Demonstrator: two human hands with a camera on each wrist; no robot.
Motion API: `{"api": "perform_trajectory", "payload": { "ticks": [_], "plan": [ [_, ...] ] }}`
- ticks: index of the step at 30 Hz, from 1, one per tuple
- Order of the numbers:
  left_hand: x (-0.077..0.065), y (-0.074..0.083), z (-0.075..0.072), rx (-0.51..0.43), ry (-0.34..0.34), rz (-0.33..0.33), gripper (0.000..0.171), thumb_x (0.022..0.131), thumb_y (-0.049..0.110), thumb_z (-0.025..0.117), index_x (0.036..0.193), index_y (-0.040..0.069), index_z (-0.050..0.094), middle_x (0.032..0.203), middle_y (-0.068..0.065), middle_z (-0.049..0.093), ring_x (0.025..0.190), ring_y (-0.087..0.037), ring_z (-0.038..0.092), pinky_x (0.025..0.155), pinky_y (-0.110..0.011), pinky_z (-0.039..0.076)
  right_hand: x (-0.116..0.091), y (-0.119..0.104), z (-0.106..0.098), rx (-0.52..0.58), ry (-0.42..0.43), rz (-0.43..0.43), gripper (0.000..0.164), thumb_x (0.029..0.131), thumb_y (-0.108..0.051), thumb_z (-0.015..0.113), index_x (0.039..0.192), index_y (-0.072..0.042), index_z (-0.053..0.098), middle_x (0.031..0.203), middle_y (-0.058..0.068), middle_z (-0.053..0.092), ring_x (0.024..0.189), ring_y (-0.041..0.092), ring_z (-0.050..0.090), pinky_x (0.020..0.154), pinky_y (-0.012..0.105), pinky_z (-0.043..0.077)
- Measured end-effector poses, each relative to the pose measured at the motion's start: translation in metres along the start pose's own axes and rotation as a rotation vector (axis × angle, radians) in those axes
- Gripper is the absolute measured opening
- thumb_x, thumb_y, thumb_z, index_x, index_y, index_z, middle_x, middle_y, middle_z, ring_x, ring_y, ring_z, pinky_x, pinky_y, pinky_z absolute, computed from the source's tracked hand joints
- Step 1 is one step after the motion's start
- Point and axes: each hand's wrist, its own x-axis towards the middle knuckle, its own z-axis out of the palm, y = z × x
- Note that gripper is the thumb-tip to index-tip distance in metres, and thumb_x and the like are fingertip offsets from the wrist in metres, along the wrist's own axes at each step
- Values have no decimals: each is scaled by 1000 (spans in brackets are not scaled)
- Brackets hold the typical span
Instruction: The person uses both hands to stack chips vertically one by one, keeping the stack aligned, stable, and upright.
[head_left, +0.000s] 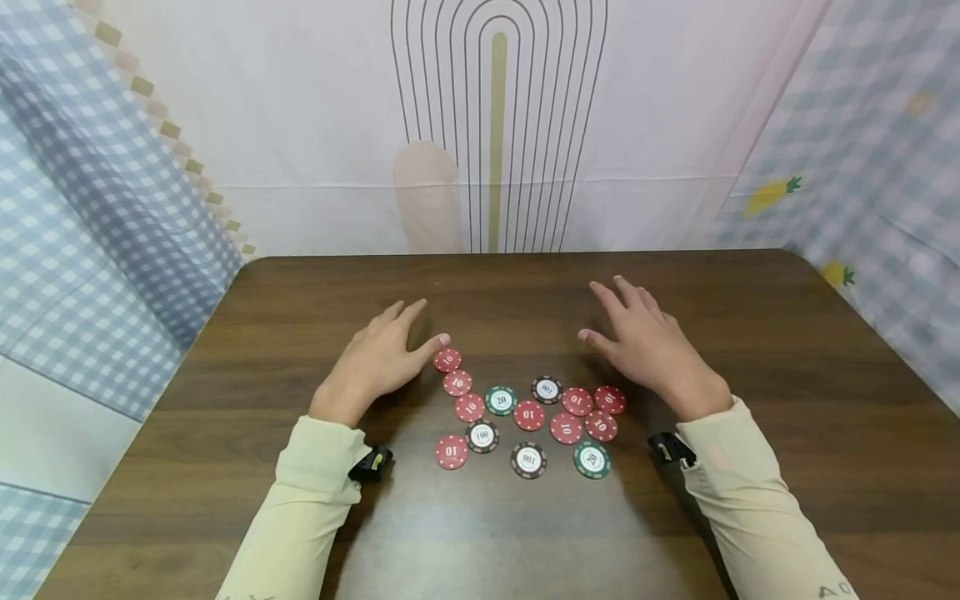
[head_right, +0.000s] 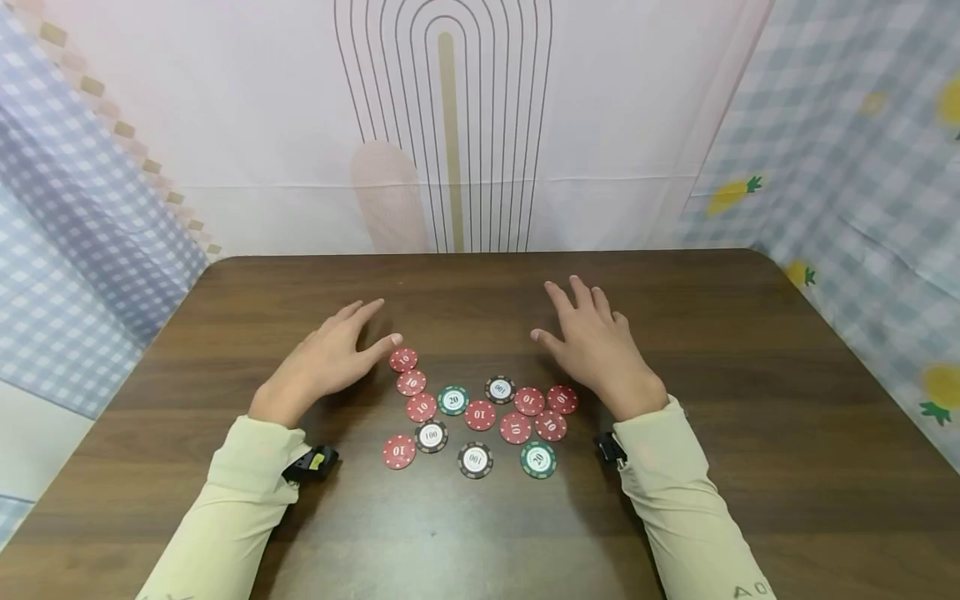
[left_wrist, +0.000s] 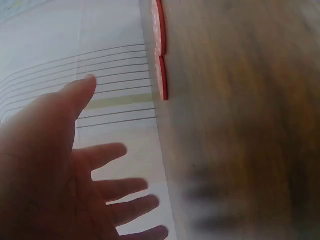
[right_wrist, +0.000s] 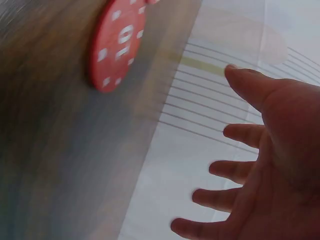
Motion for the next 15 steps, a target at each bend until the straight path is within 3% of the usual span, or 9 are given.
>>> {"api": "perform_trajectory", "payload": {
  "ticks": [4,9,15],
  "plan": [
    [0,2,0,-20,-42,21,79,94,68,43,156,19,32,156,-11,38,143,-34,36,109,-58,34,-4,-7,-5,-13,14,-21,74,99,-41,59,158,-12,23,159,27,21,142,52,21,103,73,26],
    [0,4,1,-27,-45,48,75,96,65,46,153,18,37,153,-11,43,141,-31,39,109,-55,35,-6,-13,-9,-18,19,-26,73,99,-39,60,157,-12,25,157,27,24,143,50,21,104,72,24],
    [-3,7,0,-45,-61,87,65,96,51,58,149,17,44,149,-10,48,139,-30,42,108,-54,37,-7,-16,-7,-59,17,-49,64,98,-36,62,150,-8,38,154,28,30,141,50,25,105,72,25]
  ]
}}
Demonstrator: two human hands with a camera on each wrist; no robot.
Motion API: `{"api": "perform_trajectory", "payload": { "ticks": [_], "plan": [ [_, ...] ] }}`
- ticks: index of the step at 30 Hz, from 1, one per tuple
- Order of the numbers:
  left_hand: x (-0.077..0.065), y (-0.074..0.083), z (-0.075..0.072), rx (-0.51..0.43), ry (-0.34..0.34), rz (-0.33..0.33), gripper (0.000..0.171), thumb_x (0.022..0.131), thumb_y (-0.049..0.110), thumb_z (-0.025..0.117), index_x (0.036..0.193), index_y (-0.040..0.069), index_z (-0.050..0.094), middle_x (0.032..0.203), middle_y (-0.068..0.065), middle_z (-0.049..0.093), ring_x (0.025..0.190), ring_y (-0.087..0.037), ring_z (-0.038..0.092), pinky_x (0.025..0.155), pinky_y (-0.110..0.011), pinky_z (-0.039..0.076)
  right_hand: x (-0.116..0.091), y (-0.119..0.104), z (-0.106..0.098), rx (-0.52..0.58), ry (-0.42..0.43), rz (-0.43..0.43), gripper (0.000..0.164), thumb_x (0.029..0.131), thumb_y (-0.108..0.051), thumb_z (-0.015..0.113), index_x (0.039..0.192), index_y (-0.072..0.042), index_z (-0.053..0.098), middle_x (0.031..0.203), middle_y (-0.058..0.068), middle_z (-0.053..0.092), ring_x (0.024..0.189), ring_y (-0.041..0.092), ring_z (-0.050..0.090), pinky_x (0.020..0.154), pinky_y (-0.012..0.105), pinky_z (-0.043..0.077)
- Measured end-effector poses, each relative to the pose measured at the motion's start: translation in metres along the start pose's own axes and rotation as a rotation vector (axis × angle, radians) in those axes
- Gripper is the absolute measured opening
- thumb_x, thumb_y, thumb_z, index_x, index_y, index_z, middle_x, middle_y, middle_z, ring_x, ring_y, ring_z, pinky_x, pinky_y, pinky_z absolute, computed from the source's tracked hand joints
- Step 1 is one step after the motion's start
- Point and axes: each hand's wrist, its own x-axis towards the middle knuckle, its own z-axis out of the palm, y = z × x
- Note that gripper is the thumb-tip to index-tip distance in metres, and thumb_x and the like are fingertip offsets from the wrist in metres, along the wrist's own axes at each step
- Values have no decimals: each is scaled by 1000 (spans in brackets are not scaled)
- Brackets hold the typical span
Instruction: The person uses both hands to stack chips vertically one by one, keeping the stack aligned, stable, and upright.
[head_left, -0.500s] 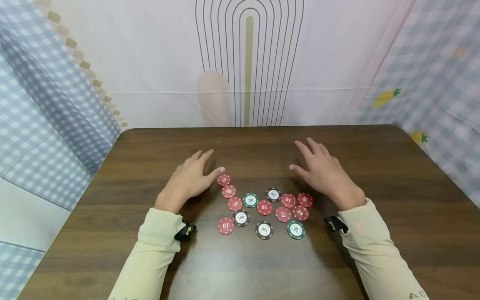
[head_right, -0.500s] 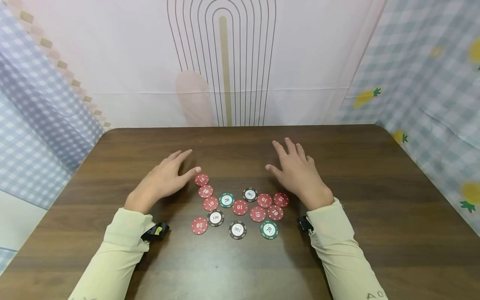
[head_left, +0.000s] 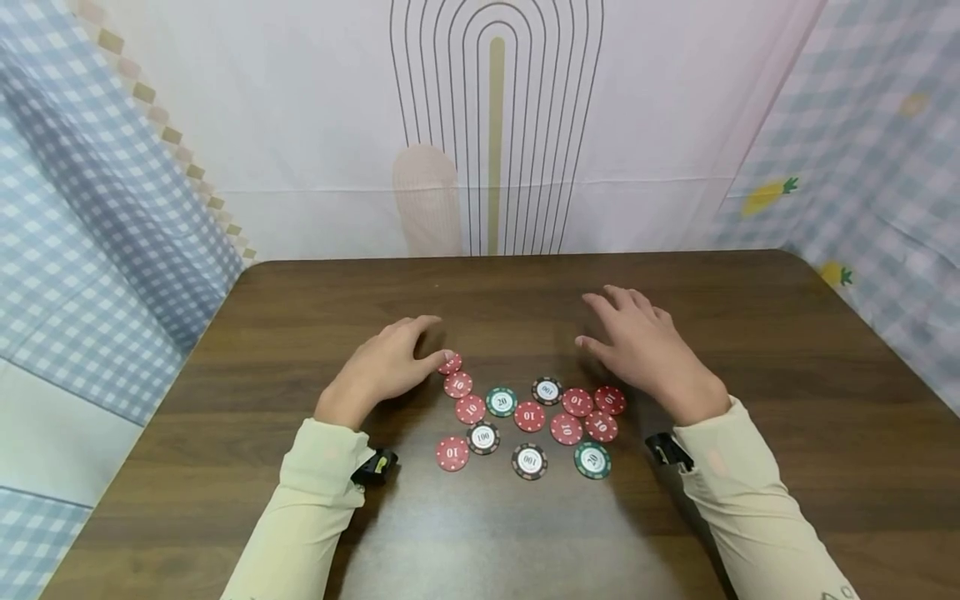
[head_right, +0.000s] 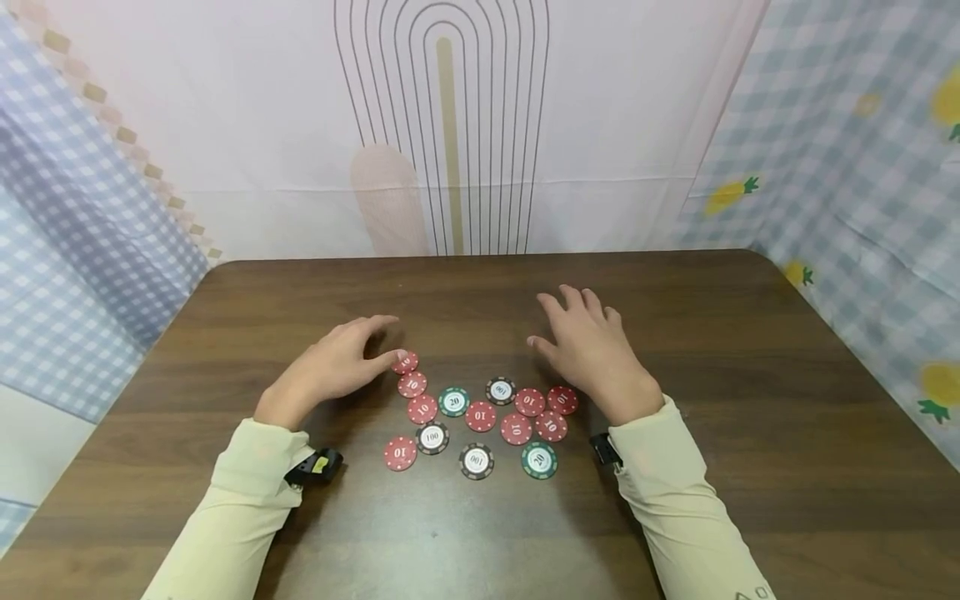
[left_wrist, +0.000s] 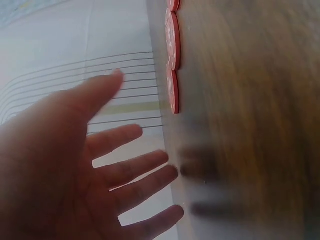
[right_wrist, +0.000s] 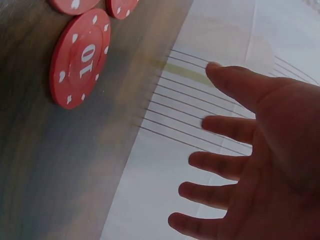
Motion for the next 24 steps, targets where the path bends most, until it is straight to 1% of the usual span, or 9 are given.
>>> {"api": "perform_trajectory", "payload": {
  "ticks": [2,4,7,10,13,18,22,24],
  "plan": [
    [0,0,1,-8,-9,22,61,95,46,63,146,16,48,147,-9,51,138,-29,43,108,-53,37,-1,-1,2,-6,-16,-15,60,97,-35,63,146,-6,45,152,27,35,140,49,29,104,71,27],
    [1,0,3,-17,-17,46,57,95,41,65,143,15,52,144,-8,53,137,-28,45,108,-52,38,-2,-4,3,-8,-34,-33,55,97,-35,64,141,-4,51,147,26,43,135,46,38,103,68,32],
    [1,3,3,-32,-26,82,50,95,36,66,139,14,56,138,-7,58,131,-26,51,105,-50,41,-2,-9,4,2,-57,-62,49,95,-32,67,134,-3,58,134,22,56,123,41,53,97,62,42],
    [2,5,4,-54,-31,121,42,96,29,66,134,13,60,129,-5,63,120,-23,57,100,-47,45,0,-15,5,21,-92,-81,44,95,-30,68,130,-3,61,125,17,62,111,33,61,92,56,48],
    [1,5,5,-76,-41,156,35,96,23,65,130,11,64,122,-4,66,113,-22,59,98,-43,47,1,-20,7,33,-136,-97,39,95,-29,68,125,-5,63,119,14,64,103,28,64,89,51,51],
    [2,5,7,-86,-53,206,26,98,15,62,123,12,68,119,-4,67,112,-21,60,99,-41,46,2,-24,11,45,-189,-119,32,93,-27,70,117,-6,65,111,11,65,93,22,64,83,47,52],
    [4,7,6,-82,-71,232,27,97,11,62,123,13,69,121,-4,67,115,-22,59,100,-41,46,3,-26,12,78,-235,-137,30,91,-22,73,115,-6,66,105,9,65,86,19,61,78,43,52],
    [5,8,4,-77,-83,243,28,97,8,60,123,14,70,121,-4,67,116,-22,58,101,-41,45,5,-29,12,87,-262,-162,31,89,-19,75,115,-6,65,104,9,64,85,19,59,77,41,53]
  ]
}}
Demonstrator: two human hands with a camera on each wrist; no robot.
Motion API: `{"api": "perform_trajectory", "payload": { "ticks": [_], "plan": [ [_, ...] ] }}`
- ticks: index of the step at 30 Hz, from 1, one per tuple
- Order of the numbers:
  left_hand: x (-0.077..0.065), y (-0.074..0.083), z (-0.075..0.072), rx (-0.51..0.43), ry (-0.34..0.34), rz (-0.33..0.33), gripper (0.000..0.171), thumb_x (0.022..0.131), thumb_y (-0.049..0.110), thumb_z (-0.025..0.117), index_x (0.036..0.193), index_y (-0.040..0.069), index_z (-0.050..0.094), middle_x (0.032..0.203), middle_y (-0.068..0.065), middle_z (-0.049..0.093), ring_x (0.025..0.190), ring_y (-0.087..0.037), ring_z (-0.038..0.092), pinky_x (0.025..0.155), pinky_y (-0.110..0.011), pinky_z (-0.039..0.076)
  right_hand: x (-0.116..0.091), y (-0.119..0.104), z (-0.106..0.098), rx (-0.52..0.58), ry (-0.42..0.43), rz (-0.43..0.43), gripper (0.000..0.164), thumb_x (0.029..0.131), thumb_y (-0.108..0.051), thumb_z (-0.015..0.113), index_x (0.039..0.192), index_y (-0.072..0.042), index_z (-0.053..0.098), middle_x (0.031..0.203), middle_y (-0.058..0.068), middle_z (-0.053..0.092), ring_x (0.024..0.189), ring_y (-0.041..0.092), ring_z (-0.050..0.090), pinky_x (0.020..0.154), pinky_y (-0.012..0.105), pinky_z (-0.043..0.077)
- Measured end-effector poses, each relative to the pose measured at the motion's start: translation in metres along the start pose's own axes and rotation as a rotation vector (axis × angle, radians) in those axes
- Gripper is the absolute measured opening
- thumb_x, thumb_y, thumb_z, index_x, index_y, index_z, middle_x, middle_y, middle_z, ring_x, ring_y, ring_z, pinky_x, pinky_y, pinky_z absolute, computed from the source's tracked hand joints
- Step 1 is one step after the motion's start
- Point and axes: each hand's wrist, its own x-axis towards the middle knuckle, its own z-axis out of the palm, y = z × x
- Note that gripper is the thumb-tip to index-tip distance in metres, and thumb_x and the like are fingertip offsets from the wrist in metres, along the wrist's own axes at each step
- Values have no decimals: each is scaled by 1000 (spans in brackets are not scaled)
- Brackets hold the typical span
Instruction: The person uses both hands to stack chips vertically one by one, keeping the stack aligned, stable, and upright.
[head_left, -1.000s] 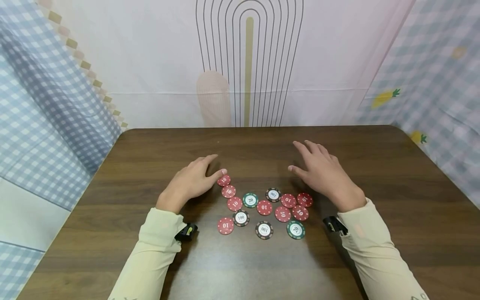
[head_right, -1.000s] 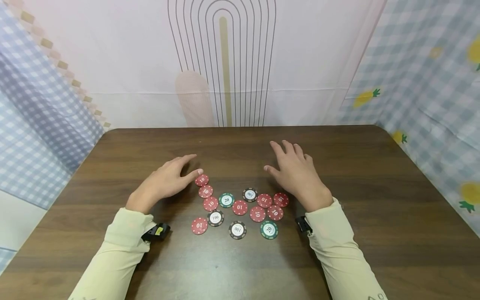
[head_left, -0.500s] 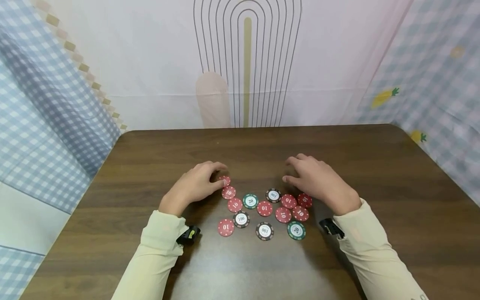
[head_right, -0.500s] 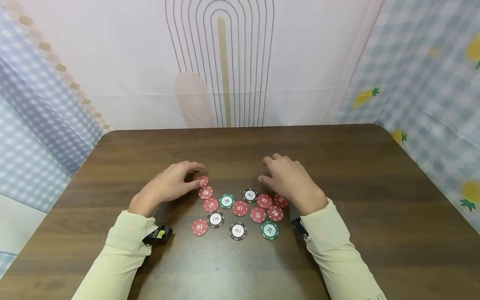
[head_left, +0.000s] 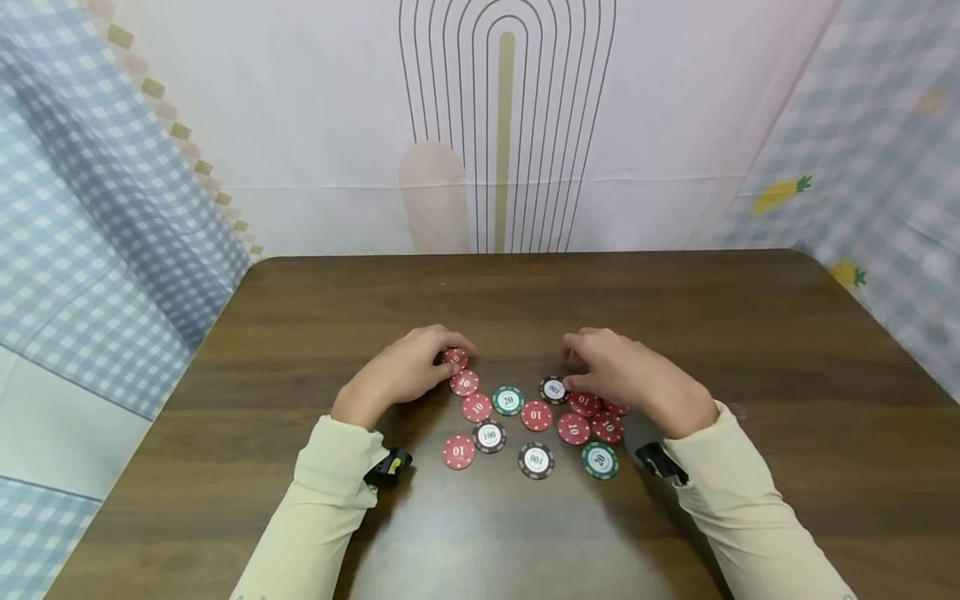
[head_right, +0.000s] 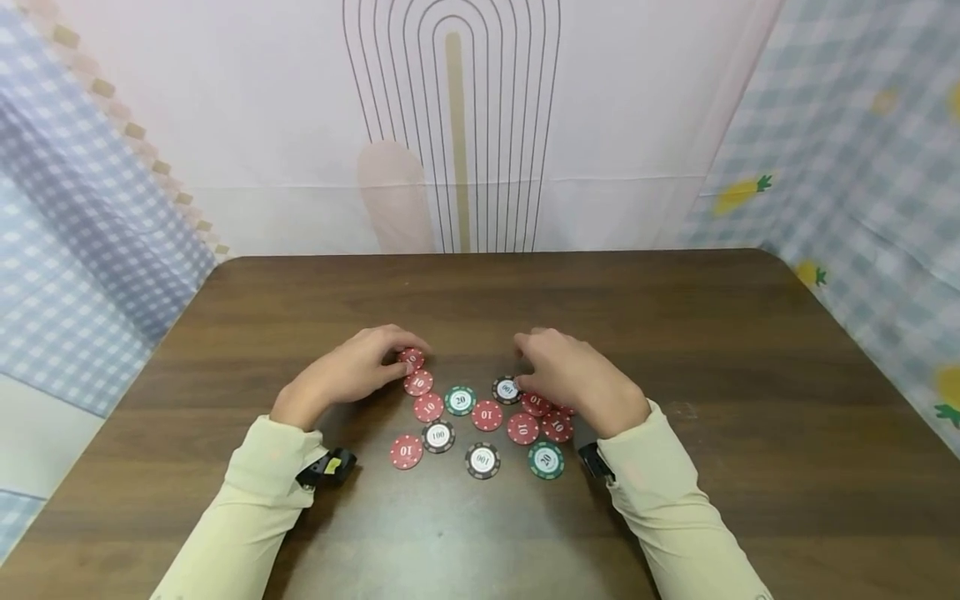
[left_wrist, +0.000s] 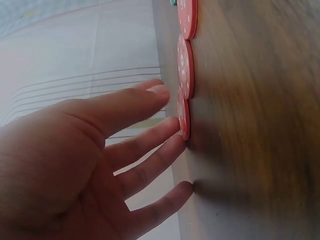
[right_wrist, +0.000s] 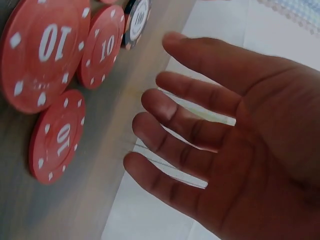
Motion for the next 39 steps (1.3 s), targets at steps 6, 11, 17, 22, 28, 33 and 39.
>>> {"api": "perform_trajectory", "payload": {
  "ticks": [6,11,17,22,28,33,39],
  "plan": [
    [5,5,-7,28,13,52,28,99,2,57,120,12,72,121,-5,67,119,-24,57,104,-43,43,6,-7,-1,-14,-38,-125,27,86,-12,77,110,-6,66,102,8,61,90,21,57,80,39,51],
    [8,10,-6,40,-13,44,30,101,6,53,123,17,70,130,-7,61,126,-27,51,108,-48,37,9,-14,2,-18,-93,-167,29,87,-8,76,113,-6,66,109,10,60,100,23,57,86,40,51],
    [12,17,4,10,-69,10,32,98,16,61,130,21,66,141,-7,51,131,-28,44,111,-50,32,6,-19,7,6,-163,-133,28,87,-10,77,113,-8,66,106,8,58,96,21,54,83,36,52],
    [13,26,14,-5,-94,43,34,96,24,64,131,21,64,145,-6,47,136,-27,41,112,-54,28,1,-20,10,16,-170,-154,24,85,-11,79,107,-8,67,102,6,58,91,18,52,80,34,50],
    [8,32,23,-19,-129,53,39,92,24,69,131,24,64,149,-6,44,137,-27,40,112,-56,25,2,-29,17,27,-192,-162,24,82,-16,82,96,-11,64,95,3,54,84,17,49,71,30,46],
    [8,34,27,5,-157,75,41,88,31,75,127,25,65,150,-6,44,139,-25,38,111,-53,28,4,-34,21,-8,-185,-130,28,80,-26,84,94,-14,64,93,1,54,83,17,50,69,30,46],
    [13,36,27,17,-177,89,39,85,34,78,121,23,66,151,-6,43,139,-27,37,111,-55,28,4,-34,19,-27,-185,-83,29,80,-30,84,93,-16,63,93,1,55,84,17,51,71,32,47]
  ]
}}
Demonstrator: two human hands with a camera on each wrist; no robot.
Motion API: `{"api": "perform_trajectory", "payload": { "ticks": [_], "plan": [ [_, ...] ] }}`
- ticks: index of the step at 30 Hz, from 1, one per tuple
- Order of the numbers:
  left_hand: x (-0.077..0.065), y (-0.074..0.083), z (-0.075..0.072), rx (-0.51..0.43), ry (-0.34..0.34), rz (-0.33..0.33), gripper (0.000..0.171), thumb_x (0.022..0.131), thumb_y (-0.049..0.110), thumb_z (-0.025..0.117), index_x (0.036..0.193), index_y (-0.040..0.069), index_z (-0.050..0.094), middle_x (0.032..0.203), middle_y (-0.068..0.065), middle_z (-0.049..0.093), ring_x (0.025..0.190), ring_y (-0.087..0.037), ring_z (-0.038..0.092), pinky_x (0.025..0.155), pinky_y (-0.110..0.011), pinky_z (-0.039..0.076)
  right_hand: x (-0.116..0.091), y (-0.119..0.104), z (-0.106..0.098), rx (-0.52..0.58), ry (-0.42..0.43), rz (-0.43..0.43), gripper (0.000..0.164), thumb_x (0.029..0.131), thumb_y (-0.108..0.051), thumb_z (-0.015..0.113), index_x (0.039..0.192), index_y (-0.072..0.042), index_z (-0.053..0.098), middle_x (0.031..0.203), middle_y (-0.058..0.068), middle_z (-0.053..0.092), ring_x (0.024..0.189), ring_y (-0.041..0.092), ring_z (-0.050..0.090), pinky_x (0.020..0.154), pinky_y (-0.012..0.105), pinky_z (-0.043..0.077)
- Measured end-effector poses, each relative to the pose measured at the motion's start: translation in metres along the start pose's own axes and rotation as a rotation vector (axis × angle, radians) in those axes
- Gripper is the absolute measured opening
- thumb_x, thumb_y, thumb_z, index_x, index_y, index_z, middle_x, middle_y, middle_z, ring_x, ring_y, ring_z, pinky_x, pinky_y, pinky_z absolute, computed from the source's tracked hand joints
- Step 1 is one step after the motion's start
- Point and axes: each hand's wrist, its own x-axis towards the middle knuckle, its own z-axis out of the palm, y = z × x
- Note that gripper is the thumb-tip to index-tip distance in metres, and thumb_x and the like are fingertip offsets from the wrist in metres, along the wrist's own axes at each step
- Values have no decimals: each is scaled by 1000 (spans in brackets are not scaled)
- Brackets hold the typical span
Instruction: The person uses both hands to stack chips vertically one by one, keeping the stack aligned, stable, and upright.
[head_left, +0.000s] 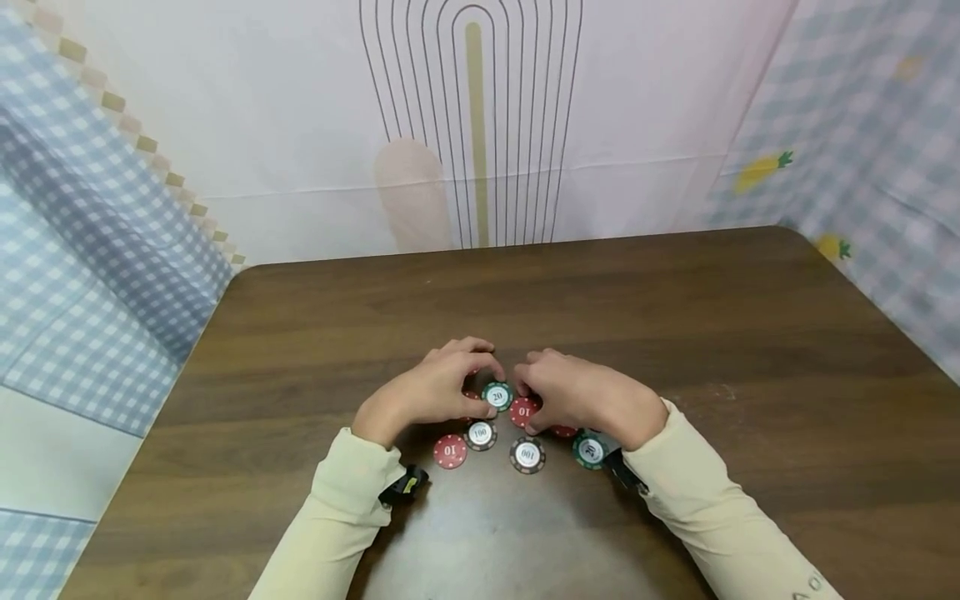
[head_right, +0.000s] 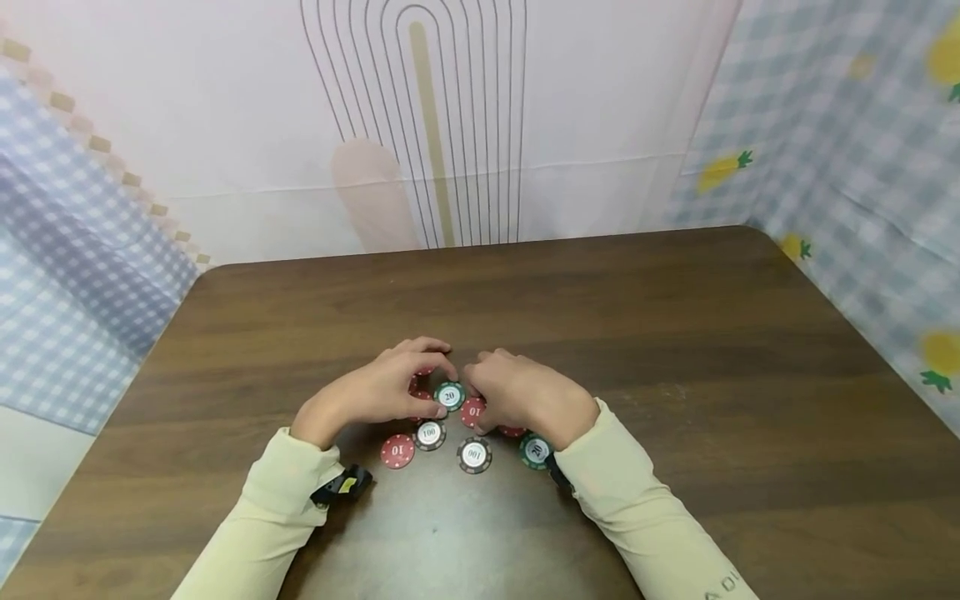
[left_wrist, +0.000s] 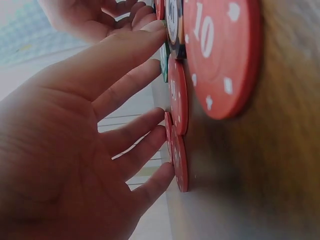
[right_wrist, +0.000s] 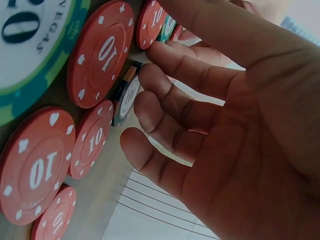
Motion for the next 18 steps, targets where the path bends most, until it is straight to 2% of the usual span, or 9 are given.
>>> {"api": "perform_trajectory", "payload": {
  "ticks": [7,12,18],
  "plan": [
    [1,-2,0,-26,25,-19,36,84,32,80,116,24,67,150,-3,42,137,-26,38,112,-50,27,3,0,-1,-11,7,-28,30,80,-28,84,93,-13,62,94,2,54,86,19,49,73,32,47],
    [-1,-3,6,-52,6,-42,35,84,33,81,115,26,68,152,0,41,132,-24,41,109,-48,29,3,0,5,-36,-3,-37,28,81,-29,82,93,-13,62,94,1,55,86,18,49,74,33,47],
    [1,-4,6,-77,39,-38,34,82,32,83,113,27,70,151,1,41,130,-23,42,109,-49,29,0,-1,5,-83,17,-32,26,83,-29,80,94,-12,63,91,1,54,83,18,50,70,32,47]
  ]
}}
